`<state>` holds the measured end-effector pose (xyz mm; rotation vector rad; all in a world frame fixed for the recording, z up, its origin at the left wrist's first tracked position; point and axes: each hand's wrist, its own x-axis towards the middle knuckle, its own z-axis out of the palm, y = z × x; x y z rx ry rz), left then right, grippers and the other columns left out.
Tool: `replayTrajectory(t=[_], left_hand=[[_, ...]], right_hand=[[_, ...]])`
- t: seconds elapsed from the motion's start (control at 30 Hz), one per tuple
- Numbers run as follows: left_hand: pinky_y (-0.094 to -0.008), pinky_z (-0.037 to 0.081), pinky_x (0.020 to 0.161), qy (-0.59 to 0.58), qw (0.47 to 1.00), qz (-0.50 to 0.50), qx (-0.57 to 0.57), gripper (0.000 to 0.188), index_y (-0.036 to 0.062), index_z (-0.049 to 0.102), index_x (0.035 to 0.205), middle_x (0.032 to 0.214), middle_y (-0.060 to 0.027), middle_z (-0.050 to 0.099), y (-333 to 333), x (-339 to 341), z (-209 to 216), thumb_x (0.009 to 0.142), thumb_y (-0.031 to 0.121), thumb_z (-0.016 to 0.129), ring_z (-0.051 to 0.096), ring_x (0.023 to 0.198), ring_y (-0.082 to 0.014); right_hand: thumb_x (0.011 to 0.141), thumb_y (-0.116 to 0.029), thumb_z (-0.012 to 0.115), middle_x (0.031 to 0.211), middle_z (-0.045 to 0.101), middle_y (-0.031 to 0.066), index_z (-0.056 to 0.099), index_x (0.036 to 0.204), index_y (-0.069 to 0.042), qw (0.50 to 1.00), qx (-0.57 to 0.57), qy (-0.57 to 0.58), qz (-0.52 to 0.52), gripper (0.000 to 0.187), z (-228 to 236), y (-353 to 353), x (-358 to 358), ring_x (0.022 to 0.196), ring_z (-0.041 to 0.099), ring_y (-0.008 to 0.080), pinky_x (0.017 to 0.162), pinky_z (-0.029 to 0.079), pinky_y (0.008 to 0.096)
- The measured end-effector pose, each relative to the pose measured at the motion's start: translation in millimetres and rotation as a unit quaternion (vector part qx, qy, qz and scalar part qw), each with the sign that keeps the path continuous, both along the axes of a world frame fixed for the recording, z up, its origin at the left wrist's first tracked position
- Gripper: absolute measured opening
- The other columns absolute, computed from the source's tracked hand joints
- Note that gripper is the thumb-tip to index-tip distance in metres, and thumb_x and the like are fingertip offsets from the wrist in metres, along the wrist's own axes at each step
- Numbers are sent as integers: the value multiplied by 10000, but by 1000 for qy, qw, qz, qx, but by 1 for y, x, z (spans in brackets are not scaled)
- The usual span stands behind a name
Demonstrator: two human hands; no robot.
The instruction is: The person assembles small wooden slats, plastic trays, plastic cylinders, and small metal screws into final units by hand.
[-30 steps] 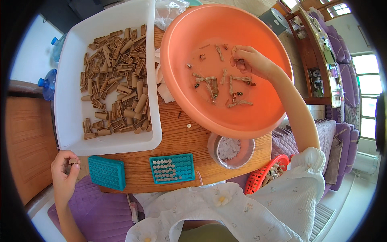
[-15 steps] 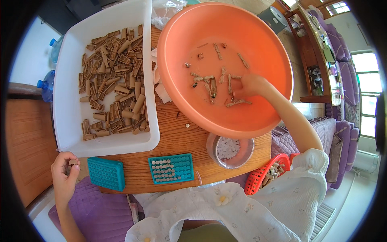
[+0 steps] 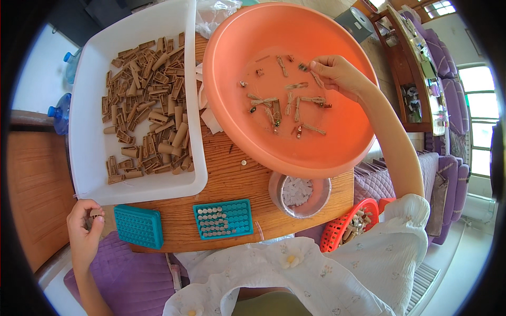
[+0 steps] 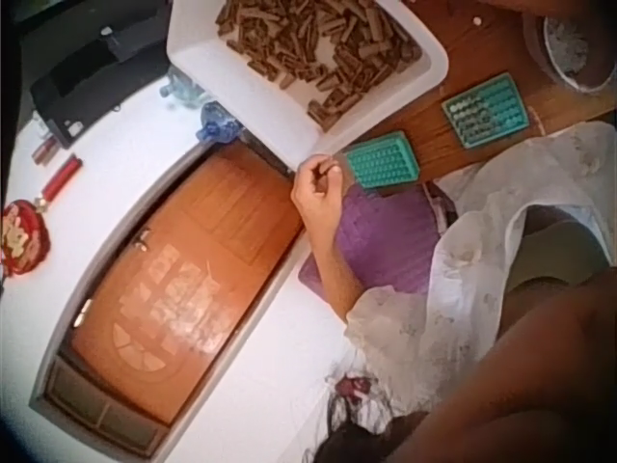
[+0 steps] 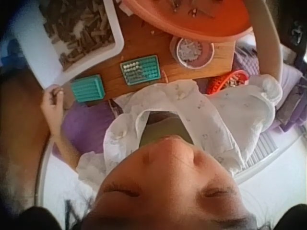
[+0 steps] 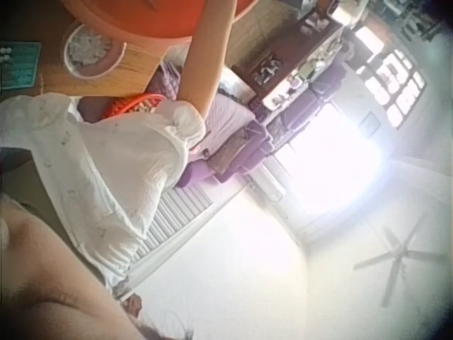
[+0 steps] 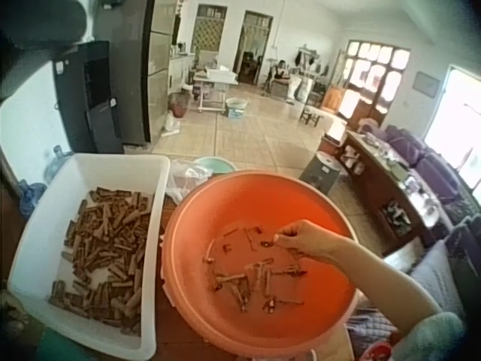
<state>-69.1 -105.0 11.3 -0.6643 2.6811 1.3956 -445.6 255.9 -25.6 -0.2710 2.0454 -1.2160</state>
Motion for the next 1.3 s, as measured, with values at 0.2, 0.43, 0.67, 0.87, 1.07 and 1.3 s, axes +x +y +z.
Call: replayTrajectory(t=[0.2, 0.43, 0.67, 0.87, 1.07, 1.3], left_hand=[[-209, 380, 616, 1, 1000, -5, -17, 126, 6, 473, 824, 739, -33, 476, 1, 1, 2, 713, -54, 474, 465, 679, -90], [-208, 381, 618, -4, 1000, -8, -14, 102, 4, 472, 811, 732, -30, 475, 4, -3, 1, 718, -38, 478, 461, 676, -87], [-208, 383, 620, -3, 1000, -5, -13, 104, 4, 470, 807, 736, -32, 474, 2, 0, 1, 713, -40, 478, 466, 675, -90], [-215, 387, 631, -7, 1000, -11, -22, 103, 2, 471, 806, 740, -36, 471, 4, -1, 2, 712, -40, 475, 469, 681, -97], [-219, 382, 650, -10, 999, -12, -31, 112, -2, 475, 802, 738, -39, 472, 3, -2, 0, 699, -44, 481, 464, 692, -106], [-220, 372, 650, -17, 999, -16, -48, 112, -4, 477, 796, 727, -41, 466, 3, -1, -2, 690, -39, 487, 454, 684, -106]], right_hand=[[724, -258, 639, 759, 608, 97, 589, 903, -26, 817, 429, 325, 209, 297, -26, 18, -3, 705, 581, 231, 609, 452, 339], [703, -206, 625, 796, 604, 166, 598, 898, -40, 783, 413, 301, 354, 258, -55, 27, -13, 747, 580, 304, 657, 450, 381], [754, -254, 581, 619, 524, 50, 593, 828, -32, 912, 179, 363, 71, 235, -10, 8, -25, 563, 506, 155, 522, 390, 294], [729, -373, 594, 655, 579, 86, 622, 866, -41, 885, 228, 406, 1, 360, -11, 10, -23, 612, 570, 208, 574, 441, 333], [701, -404, 597, 711, 602, 198, 636, 807, -18, 858, 361, 267, 250, 402, -43, 8, -7, 704, 595, 310, 648, 462, 392], [643, -266, 623, 662, 593, 166, 640, 726, -25, 872, 337, 214, 285, 255, -78, -9, 24, 651, 586, 262, 620, 456, 345]])
